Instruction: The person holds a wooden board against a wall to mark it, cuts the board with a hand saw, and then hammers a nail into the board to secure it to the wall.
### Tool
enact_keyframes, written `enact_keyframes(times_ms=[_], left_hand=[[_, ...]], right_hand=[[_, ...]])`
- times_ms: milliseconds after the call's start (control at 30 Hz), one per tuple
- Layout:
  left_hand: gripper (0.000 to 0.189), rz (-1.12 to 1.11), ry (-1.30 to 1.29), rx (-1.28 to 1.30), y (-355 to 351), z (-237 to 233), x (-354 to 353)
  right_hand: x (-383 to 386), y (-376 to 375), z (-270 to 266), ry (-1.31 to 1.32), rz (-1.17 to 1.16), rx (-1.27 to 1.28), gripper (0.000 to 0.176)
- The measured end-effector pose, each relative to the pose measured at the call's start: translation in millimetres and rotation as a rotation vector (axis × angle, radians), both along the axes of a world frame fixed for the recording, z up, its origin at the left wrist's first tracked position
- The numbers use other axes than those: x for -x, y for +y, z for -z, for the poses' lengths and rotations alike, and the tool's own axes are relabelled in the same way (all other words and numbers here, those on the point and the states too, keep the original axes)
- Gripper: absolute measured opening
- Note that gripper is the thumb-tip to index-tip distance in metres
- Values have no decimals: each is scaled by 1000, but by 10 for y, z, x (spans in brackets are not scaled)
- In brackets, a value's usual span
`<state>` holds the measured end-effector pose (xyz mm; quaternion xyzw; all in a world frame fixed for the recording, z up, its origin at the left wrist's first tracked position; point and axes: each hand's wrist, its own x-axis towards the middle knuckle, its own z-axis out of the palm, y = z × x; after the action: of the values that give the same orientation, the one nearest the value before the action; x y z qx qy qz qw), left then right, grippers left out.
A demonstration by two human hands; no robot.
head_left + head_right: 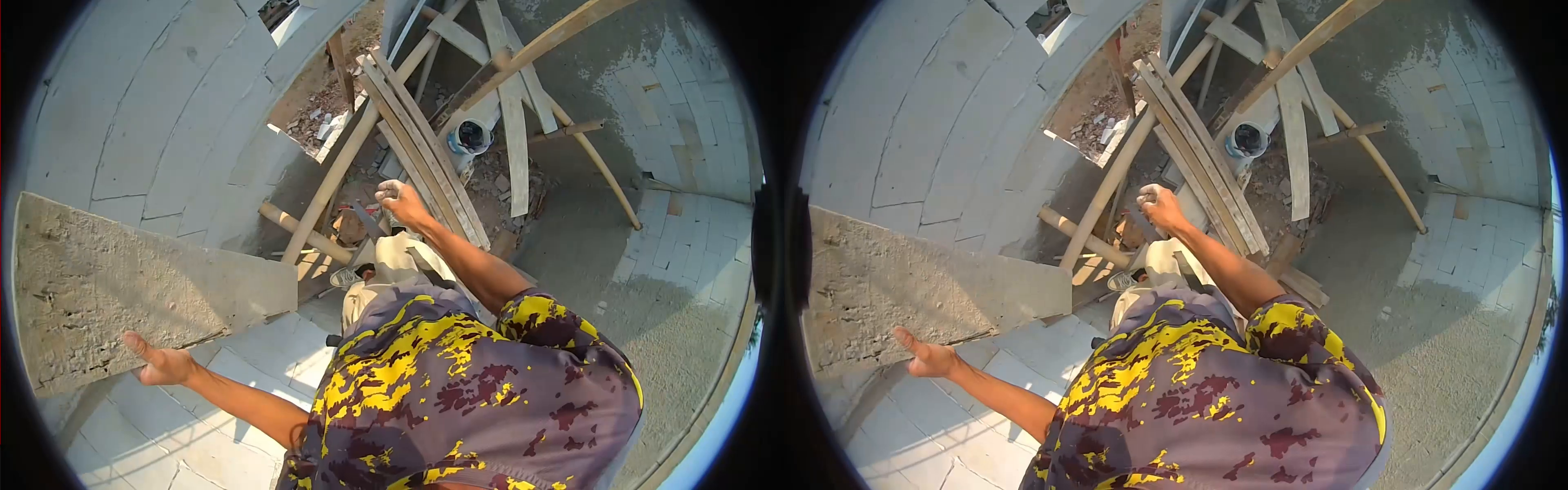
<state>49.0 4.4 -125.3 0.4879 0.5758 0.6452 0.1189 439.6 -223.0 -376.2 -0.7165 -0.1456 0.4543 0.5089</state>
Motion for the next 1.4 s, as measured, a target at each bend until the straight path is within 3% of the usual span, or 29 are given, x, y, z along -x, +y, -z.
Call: enact_keyframes(times_ms=[33,67,167,200,267,333,367,467,533,600,667,700,733,767,833,933,1033,1133,1167,1233,1300,1400], left_hand=[[53,-2,135,95,-52,128,16],[53,-2,149,103,-106,180,-10],[51,99,420,0,-274,249,-78],[48,101,398,117,-349,257,-63],[45,80,385,218,-433,284,26],[55,233,348,303,-425,349,107],[56,313,373,156,-511,207,-223],[54,382,285,227,-559,241,-286],[54,349,322,285,-460,513,23],[53,349,364,343,-390,501,119],[43,352,358,164,-511,455,-322],[44,420,171,128,-624,351,-651],[44,460,159,136,-591,439,-662],[45,399,174,184,-554,518,-534],[49,345,210,236,-508,591,-355],[57,259,354,339,-484,608,-318],[62,265,387,310,-538,607,-371],[58,397,295,337,-650,531,-551],[56,421,298,218,-766,428,-834],[55,435,321,106,-862,367,-1103],[53,555,382,190,-913,347,-1070],[54,411,505,408,-672,621,-494]], right_hand=[[-211,-500,185,-113,61,148,25],[-429,-1044,663,-7,237,134,19],[-909,-1971,174,-58,329,341,28],[-1105,-2172,118,-215,250,435,34],[-1398,-2254,-162,-478,323,403,38],[-1599,-2076,-566,-301,551,149,38],[-1681,-1977,-844,-276,558,100,37],[-1856,-1780,-1077,-266,565,17,34],[-1883,-1750,-894,-125,577,-40,32],[-1719,-1724,-506,67,689,-77,30],[-1371,-1751,113,338,890,-79,24],[-1141,-1818,467,464,868,-103,22],[-824,-1661,410,548,1009,27,20],[-604,-1906,1200,730,861,-154,22],[-272,-1755,836,652,882,92,22],[-477,-1763,862,556,867,79,32],[-1234,-1814,957,400,823,-95,45],[-1953,-1719,540,380,932,16,72],[-2107,-1725,541,348,923,69,74],[-2247,-1751,603,289,916,163,67],[-2207,-1777,667,280,894,218,57],[-1811,-1697,713,310,755,319,49]])
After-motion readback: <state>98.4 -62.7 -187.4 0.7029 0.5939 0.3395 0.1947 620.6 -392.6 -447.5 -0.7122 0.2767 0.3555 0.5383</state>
